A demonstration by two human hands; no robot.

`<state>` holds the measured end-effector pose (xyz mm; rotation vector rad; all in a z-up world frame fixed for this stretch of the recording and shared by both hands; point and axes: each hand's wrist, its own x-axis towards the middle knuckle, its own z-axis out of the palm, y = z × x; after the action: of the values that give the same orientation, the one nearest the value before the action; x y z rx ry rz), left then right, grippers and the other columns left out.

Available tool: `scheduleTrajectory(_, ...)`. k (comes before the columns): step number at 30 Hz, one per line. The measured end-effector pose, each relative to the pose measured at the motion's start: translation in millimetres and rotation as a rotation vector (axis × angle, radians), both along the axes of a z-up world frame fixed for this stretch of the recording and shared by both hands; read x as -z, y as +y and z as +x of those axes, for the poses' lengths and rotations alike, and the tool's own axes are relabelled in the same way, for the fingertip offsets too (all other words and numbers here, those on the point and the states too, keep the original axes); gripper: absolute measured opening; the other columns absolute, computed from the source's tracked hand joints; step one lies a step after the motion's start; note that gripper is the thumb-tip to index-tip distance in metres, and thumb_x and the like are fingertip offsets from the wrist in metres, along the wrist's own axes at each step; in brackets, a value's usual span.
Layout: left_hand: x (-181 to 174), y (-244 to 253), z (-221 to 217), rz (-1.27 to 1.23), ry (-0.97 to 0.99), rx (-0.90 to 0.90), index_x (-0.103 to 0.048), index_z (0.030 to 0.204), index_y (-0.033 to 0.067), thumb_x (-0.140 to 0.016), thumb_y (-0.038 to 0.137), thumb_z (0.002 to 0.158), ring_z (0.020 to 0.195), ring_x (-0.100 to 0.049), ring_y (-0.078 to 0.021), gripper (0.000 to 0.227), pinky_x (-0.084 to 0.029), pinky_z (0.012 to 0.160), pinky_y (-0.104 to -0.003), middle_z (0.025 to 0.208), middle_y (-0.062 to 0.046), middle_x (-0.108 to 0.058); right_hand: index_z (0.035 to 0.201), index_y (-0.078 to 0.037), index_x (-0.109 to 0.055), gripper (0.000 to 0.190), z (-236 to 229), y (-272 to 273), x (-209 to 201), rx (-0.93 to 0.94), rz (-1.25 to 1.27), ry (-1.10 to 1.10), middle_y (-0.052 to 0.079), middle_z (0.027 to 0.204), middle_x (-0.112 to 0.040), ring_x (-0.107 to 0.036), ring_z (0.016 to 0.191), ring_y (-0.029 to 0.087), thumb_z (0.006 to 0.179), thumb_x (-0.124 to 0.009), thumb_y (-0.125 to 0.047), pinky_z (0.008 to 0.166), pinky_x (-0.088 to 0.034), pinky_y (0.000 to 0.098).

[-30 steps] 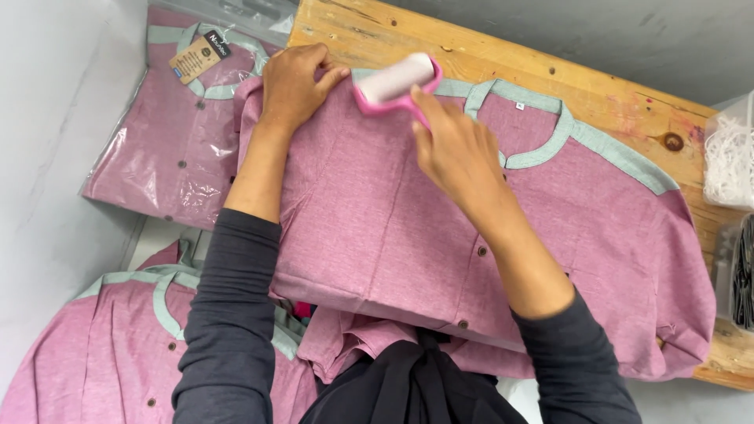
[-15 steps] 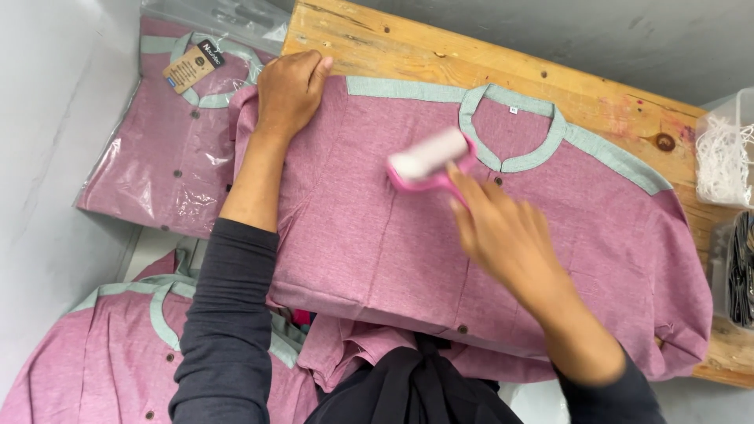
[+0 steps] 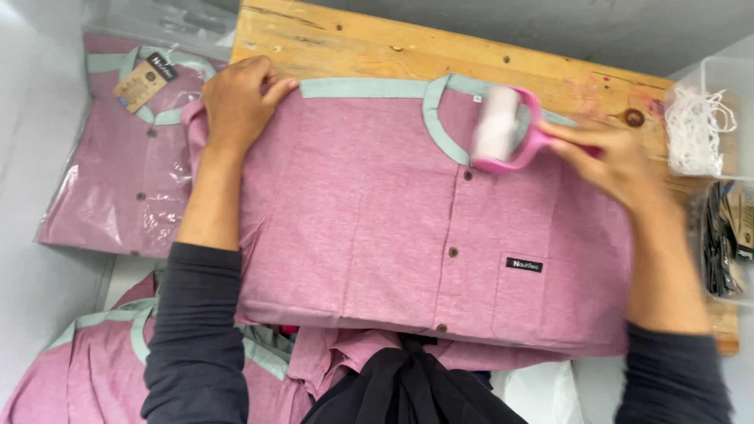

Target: The person uses a pink lint roller to remove lint from a pink button-up shirt laid on a wooden table. They roll the sleeve, then the front and back of the shirt, and finally the lower body, repeatedly passing over the same areas.

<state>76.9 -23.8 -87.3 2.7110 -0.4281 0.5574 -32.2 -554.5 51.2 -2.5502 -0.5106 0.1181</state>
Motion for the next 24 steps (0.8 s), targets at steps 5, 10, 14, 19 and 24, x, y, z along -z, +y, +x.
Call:
scheduleTrajectory(5,-13.9,-2.4,-7.1,-0.016,0.008,0.019,-0.063,0.086,0.0181,-0.073,0.048,0.113,0.069,-0.057,-0.0148,0.041,-0.038,0.056,-0.032,0.082,0.004,-0.066,0.143,-0.039,-0.067,0.039,-76.4,-87.1,-43.0,0.325,-0.457,0.077,0.002,0.080,-0.067,-0.049,0.064,0.017,0.104,-0.063,-0.036,0.055,-0.032,0.0345)
scheduleTrajectory(10,-5.4,1.6,-6.7,0.013,0.008,0.020,-0.066,0.093,0.0185,-0.076,0.041,0.117,0.071,-0.056,-0.0113,0.034,-0.040,0.064,-0.026,0.083,0.004,-0.066,0.153,-0.052,-0.051,0.052,-170.0,-36.7,-62.0,0.532,-0.683,0.252,-0.001,0.091,-0.071,-0.065,0.064,0.019,0.102,-0.045,-0.045,0.059,-0.050,0.0353)
scheduleTrajectory(14,-6.2,2.8,-9.5,0.018,-0.025,0.023,-0.063,0.090,0.0182,-0.080,0.045,0.117,0.071,-0.055,-0.0130,0.042,-0.039,0.066,-0.030,0.082,0.005,-0.065,0.153,-0.046,-0.050,0.051,-143.6,32.5,-47.2,0.587,-0.560,0.287,0.003,0.096,-0.064,-0.067,0.080,0.029,0.103,-0.045,-0.039,0.071,-0.054,0.0479)
scheduleTrajectory(19,-2.4,7.1,-9.9,-0.018,-0.044,0.019,-0.059,0.088,0.0164,-0.086,0.039,0.116,0.076,-0.058,-0.0157,0.045,-0.037,0.064,-0.036,0.085,0.005,-0.063,0.146,-0.007,-0.061,0.040,-62.2,58.8,-9.5,0.439,-0.280,-0.083,0.007,0.079,-0.067,-0.045,0.045,0.015,0.110,-0.049,-0.021,0.036,-0.037,0.0275)
scheduleTrajectory(24,1.6,10.1,-9.9,-0.013,-0.031,0.015,-0.059,0.089,0.0177,-0.086,0.041,0.118,0.077,-0.057,-0.0153,0.046,-0.038,0.069,-0.037,0.085,0.006,-0.063,0.147,-0.014,-0.059,0.044,-95.4,58.8,-18.0,0.476,-0.236,-0.058,0.019,0.098,-0.074,-0.066,0.066,0.037,0.106,-0.051,-0.024,0.057,-0.048,0.0542)
